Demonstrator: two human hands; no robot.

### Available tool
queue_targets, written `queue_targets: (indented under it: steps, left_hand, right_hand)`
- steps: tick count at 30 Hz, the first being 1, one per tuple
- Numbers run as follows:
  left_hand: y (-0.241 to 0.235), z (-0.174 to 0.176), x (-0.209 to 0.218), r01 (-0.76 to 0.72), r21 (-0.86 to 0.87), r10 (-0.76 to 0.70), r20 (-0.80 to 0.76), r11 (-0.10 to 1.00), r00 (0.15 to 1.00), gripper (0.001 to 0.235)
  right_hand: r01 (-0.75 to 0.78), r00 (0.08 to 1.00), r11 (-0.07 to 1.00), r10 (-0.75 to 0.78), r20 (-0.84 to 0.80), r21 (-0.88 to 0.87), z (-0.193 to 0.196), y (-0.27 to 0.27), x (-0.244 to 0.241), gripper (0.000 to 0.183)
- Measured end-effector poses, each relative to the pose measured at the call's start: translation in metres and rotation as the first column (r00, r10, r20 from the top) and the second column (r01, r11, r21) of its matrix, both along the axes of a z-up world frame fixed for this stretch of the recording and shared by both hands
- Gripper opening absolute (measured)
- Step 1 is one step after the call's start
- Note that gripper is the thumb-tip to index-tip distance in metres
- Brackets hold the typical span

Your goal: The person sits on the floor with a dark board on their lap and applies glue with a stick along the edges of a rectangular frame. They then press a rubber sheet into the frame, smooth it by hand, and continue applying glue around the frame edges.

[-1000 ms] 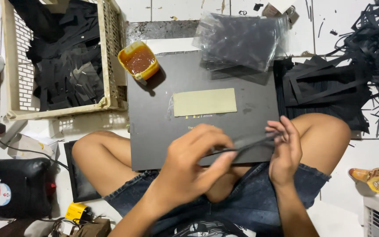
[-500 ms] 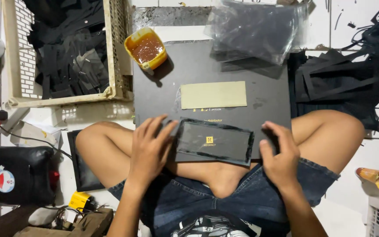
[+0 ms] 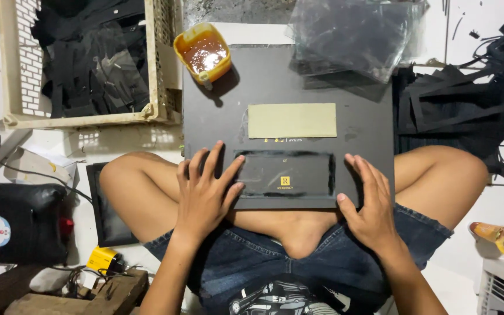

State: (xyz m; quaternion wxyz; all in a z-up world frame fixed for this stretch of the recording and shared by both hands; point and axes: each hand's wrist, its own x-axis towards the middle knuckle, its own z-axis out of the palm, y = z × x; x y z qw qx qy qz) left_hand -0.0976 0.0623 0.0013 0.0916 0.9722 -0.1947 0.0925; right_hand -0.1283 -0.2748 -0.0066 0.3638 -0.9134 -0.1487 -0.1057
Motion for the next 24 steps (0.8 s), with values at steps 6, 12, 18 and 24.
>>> queue_targets:
  steps: [6,12,18,24]
  left_hand:
    - [-0.013,-0.010,-0.010,-0.072,-0.013,0.073,0.032,0.997,0.997,0.050]
    - [-0.015,-0.012,-0.006,-0.053,-0.052,0.054,0.005,0.997,0.999,0.052]
    - [-0.014,-0.012,-0.008,-0.087,-0.056,0.088,0.022,0.995,0.996,0.053]
    - [-0.013,-0.012,-0.007,-0.108,-0.060,0.108,0.006,0.992,0.994,0.053]
  right_hand:
    - [0.043,0.994,0.989,-0.027,0.108,-0.143,-0.003,0.016,-0.002,0.057]
    - [-0.161,0.978,0.934,0.194,0.074,-0.319,-0.007,0.080,-0.009,0.053]
    - [-0.137,0.985,0.900,0.166,0.036,-0.414,-0.024,0.082,-0.017,0.044]
    - [0.033,0.999,0.890,-0.018,0.036,-0.455,-0.019,0.045,-0.023,0.037]
